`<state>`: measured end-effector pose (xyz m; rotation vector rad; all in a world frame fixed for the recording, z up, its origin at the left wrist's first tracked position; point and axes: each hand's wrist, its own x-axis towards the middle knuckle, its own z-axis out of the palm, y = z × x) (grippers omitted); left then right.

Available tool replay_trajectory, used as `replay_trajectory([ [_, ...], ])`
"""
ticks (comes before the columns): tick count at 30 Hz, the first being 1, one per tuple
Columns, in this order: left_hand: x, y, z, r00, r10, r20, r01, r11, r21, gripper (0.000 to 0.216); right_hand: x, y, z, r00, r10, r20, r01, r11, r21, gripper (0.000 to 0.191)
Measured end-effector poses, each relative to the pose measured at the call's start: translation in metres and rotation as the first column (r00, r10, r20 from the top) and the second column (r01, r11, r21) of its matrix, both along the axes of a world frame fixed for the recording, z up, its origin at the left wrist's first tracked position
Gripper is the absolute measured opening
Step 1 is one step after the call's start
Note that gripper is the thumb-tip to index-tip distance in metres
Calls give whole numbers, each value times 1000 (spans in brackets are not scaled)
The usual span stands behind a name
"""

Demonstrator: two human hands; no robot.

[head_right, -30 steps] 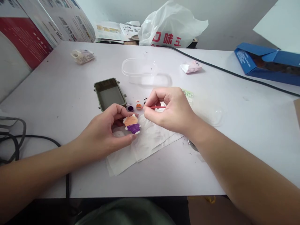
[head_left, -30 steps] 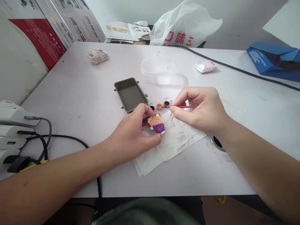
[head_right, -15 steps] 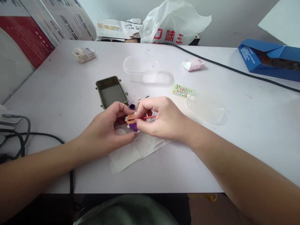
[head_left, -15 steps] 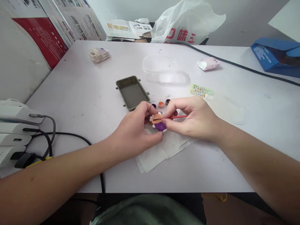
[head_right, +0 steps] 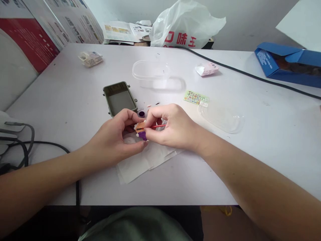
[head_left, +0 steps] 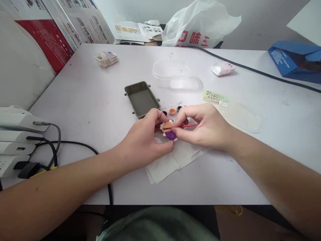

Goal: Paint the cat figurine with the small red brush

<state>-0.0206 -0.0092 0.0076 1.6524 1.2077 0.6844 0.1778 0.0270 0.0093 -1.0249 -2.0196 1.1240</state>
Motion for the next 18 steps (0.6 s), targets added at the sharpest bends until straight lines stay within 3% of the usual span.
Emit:
replay_trajectory([
  [7, 0, 0, -1, 1000, -1, -17, 0, 1000, -9, 33, 5, 4, 2, 999, -36, 31, 34, 997, 68, 10],
  [11, -1, 1, -1, 999, 3, -32, -3, 1000, -14, 33, 9, 12, 5, 987, -156, 39, 149, 979, 140, 16],
  [18, -2, 0, 0, 999, 13, -50, -14, 999, -29, 35, 15, 24, 4, 960, -271, 78, 265, 961, 79, 15],
])
